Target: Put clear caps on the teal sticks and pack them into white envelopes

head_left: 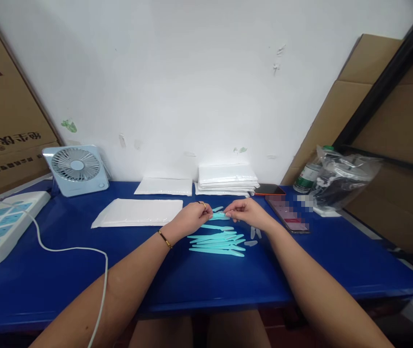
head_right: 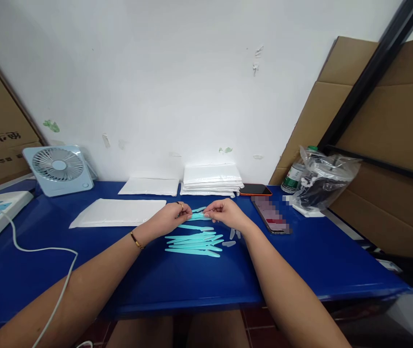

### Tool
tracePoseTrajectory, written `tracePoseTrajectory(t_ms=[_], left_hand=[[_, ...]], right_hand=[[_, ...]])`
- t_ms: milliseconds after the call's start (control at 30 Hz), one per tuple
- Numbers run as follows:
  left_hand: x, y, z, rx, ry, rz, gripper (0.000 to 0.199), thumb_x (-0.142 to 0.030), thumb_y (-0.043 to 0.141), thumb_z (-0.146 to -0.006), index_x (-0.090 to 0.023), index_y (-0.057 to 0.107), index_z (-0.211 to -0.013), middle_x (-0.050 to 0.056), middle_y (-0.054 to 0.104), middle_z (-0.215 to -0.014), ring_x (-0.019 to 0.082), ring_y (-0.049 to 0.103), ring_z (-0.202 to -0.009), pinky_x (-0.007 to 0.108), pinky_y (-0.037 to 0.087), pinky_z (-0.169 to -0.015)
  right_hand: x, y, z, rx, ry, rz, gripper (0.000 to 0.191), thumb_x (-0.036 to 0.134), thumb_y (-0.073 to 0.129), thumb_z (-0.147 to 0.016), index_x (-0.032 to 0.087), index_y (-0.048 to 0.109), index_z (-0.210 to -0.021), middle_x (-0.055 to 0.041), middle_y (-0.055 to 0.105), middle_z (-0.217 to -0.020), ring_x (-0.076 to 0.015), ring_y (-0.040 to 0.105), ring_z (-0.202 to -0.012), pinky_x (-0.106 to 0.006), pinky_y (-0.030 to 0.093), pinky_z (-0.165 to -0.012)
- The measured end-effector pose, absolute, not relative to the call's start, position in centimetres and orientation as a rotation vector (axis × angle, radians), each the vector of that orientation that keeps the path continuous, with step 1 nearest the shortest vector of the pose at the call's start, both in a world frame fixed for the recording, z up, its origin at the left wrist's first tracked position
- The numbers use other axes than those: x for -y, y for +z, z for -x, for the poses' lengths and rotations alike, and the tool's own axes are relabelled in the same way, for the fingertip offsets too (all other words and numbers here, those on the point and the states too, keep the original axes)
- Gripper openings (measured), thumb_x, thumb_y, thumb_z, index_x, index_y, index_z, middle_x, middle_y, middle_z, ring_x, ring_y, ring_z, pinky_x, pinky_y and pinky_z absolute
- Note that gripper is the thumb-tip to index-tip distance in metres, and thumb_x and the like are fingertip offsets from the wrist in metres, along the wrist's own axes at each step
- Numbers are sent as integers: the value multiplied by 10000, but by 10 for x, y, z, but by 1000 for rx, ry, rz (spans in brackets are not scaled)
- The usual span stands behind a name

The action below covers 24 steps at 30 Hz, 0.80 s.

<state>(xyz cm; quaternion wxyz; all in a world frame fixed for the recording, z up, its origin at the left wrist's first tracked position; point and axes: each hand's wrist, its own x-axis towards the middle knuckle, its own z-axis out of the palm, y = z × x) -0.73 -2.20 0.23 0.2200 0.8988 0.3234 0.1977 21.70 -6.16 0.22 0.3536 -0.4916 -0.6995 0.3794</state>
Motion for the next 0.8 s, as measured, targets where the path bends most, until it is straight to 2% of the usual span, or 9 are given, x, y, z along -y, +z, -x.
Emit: tracePoseTrajectory(t_ms=[100,167,233,433,567,800], left_hand=[[22,1,6,-928,575,-2537,209,-291,457,-845,-187,626,-911,44,627,-889,166,563,-788,254,418,-680],[22,1,7,-987,643,-2551,240,-292,502,-820,-194,611,-1010,59,608,-1004,187,558,-888,276,429,-755],[25,3,8,-978,641,-2560,269,-320,547,-789,-204,609,-1024,60,593,-1047,197,554,-921,284,435,-766],[36,3,8,-751,276,-2569,148,-337,627,-710,-214,660,-785,20,637,-765,155,571,-675,234,373,-542],[38,1,4,-835,282,-2600,101,-269,566,-748,-206,644,-734,18,642,-730,147,561,-637,239,347,-526],[35,5,6,-920,421,-2609,243,-275,410,-837,-181,581,-692,45,610,-689,147,533,-601,253,356,-546]], right_hand=[[60,2,-221,1860,917,1299,306,418,651,-718,164,713,-876,-18,646,-611,-141,585,-567,-248,458,-540],[60,5,-235,1871,763,1360,290,396,625,-737,175,712,-905,-36,678,-701,-162,605,-645,-262,468,-582],[61,9,-255,1867,567,1455,243,356,616,-735,193,715,-885,-46,695,-814,-177,612,-715,-268,467,-611],[65,8,-292,1983,533,1759,140,177,650,-613,218,718,-728,-18,682,-673,-165,596,-592,-249,431,-541],[63,2,-290,2012,477,1810,122,155,646,-598,222,702,-682,-19,672,-655,-154,574,-560,-234,406,-503],[58,0,-278,2061,340,1890,120,132,590,-600,185,660,-682,-34,647,-692,-149,565,-600,-226,390,-519]])
